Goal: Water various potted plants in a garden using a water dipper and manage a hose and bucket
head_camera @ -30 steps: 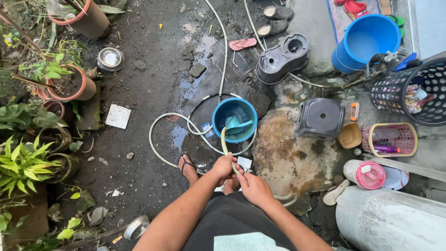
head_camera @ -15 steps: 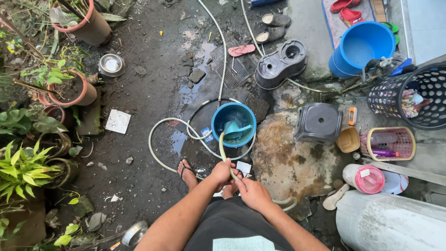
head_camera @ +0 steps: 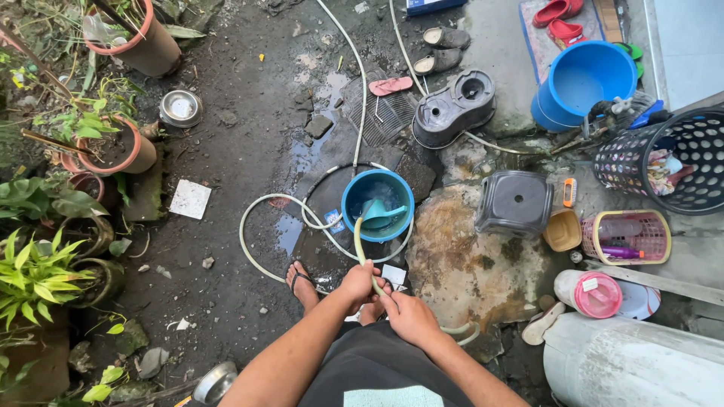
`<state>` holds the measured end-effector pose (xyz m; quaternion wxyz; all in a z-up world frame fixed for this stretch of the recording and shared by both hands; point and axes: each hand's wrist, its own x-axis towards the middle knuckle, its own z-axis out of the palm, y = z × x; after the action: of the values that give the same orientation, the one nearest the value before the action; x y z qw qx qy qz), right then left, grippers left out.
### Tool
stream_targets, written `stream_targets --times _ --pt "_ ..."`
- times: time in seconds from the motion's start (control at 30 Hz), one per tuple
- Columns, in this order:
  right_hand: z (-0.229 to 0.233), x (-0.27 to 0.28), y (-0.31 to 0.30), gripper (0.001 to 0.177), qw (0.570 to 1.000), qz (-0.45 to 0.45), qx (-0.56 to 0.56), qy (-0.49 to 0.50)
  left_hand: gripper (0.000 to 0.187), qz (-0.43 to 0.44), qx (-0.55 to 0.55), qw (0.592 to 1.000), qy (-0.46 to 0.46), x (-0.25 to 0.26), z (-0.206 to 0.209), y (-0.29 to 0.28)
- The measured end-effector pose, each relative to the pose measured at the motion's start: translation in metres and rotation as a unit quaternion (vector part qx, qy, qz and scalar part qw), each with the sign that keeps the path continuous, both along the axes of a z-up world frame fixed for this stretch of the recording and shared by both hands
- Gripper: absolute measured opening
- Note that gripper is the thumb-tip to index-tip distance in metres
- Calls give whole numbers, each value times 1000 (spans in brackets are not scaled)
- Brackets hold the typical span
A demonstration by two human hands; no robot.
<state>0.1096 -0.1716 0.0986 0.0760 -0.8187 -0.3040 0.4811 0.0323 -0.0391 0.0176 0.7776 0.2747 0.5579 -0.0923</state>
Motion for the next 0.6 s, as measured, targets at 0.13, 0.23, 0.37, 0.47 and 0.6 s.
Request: stream_targets --times 0.13,0.23,0.37,0.47,0.6 --pt "5 0 2 51 1000 3 -11 13 39 4 16 1000 1 -1 0 0" --pt "-3 0 -1 51 1000 0 -6 2 40 -3 7 1000 2 0 8 1" --pt "-8 -1 -3 49 1000 -1 13 -12 40 -1 11 1000 0 0 1 0" --pt "-6 -2 -3 49 1000 1 8 -9 40 6 8 1000 -5 -3 -9 -3" --pt "-1 0 -2 49 1000 -5 -5 4 39 3 7 1000 -3 -2 -4 -3"
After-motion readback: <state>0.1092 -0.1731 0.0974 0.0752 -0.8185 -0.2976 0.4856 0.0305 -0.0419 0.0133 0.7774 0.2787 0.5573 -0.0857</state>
